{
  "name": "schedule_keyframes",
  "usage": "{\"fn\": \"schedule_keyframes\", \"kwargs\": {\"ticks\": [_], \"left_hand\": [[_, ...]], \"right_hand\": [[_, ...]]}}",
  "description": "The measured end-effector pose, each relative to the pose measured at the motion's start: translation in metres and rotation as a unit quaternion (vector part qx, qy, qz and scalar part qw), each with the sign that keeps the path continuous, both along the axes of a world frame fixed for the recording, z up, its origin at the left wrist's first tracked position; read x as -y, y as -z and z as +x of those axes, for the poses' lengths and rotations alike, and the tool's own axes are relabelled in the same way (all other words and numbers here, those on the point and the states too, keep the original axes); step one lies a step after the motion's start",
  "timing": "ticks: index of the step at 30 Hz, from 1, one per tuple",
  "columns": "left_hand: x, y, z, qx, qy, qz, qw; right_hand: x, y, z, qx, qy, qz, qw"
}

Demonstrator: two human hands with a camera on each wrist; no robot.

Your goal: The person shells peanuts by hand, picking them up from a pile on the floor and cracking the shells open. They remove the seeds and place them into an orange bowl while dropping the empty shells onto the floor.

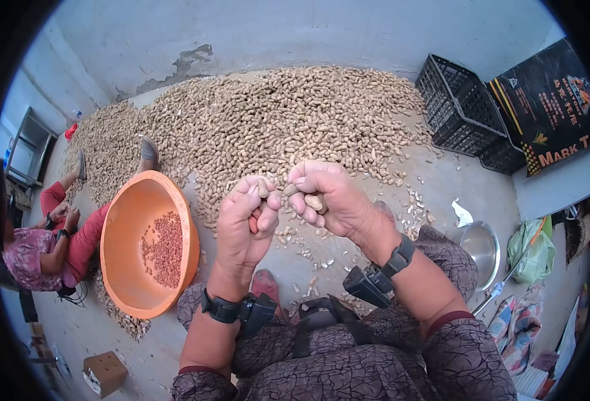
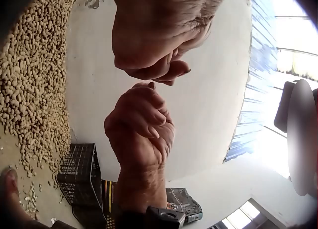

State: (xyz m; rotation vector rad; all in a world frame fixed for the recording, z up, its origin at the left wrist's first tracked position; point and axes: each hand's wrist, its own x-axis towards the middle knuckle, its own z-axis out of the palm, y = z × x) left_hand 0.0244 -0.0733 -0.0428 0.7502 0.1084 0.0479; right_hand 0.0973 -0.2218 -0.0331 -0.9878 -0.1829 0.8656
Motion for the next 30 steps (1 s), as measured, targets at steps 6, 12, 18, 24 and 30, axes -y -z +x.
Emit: {"fn": "schedule_keyframes", "kwargs": {"ticks": [6,12,18,24,30], "left_hand": [[-0.004,0.002,0.003,0.041,0.076,-0.129,0.988],[0.006,0.004,0.006,0.041,0.1,-0.106,0.989],[0.016,0.004,0.008,0.024,0.118,-0.063,0.991],[0.029,0.001,0.01,0.003,0.128,-0.034,0.991],[0.037,0.001,0.01,-0.022,0.139,0.013,0.99]], "right_hand": [[0.018,-0.004,0.006,-0.107,-0.033,0.082,0.99],[0.029,-0.02,-0.01,-0.02,-0.023,-0.065,0.997],[0.03,-0.024,-0.011,0.019,-0.013,-0.052,0.998],[0.039,-0.023,-0.014,0.051,0.063,-0.069,0.994],[0.034,-0.031,-0.024,0.228,0.124,-0.184,0.948]]}}
